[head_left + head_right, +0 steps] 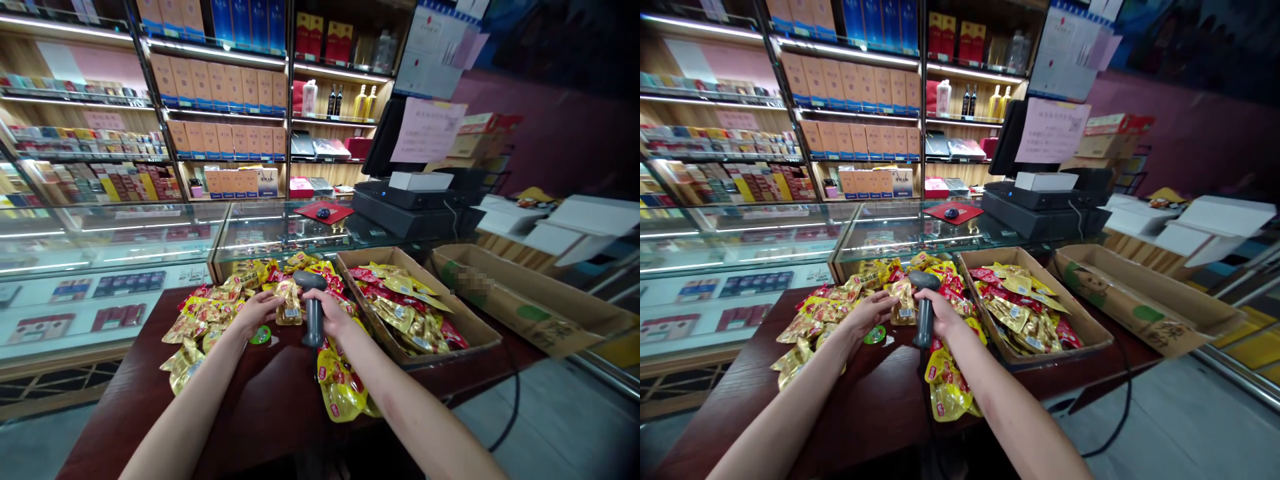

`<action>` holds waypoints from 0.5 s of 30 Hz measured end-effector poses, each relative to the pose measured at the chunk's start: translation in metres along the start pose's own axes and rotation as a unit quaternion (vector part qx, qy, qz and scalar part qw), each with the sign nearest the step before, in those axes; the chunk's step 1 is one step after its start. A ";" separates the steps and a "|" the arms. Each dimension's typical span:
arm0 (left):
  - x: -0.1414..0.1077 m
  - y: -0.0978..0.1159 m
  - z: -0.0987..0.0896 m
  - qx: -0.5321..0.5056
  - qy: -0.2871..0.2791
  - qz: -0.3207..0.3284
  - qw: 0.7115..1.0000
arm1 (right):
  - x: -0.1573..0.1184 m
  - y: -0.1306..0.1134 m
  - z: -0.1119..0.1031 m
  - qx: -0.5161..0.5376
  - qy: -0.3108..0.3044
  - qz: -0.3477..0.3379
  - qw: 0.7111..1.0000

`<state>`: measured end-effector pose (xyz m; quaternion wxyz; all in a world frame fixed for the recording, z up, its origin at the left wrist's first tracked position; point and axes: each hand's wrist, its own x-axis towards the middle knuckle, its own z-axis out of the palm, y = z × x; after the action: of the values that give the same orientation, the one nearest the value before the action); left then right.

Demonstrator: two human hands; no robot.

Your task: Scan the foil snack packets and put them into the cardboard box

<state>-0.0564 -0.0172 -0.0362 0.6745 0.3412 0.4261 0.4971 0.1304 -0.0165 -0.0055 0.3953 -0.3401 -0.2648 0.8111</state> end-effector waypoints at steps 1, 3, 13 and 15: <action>0.001 0.002 -0.003 0.002 -0.001 0.006 1.000 | -0.002 -0.001 0.002 -0.011 0.019 -0.015 1.000; 0.005 0.004 -0.009 0.008 0.018 0.023 1.000 | -0.008 -0.001 0.006 -0.036 0.054 -0.048 0.997; 0.021 -0.004 -0.022 0.015 0.095 0.047 0.994 | -0.046 0.030 0.039 -0.142 0.052 -0.059 0.987; 0.020 -0.003 -0.018 0.024 0.098 0.039 0.994 | -0.049 0.043 0.042 -0.179 0.068 -0.068 0.979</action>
<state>-0.0693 0.0019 -0.0510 0.6008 0.3235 0.4885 0.5439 0.1011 -0.0869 0.0074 0.3995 -0.4405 -0.4008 0.6969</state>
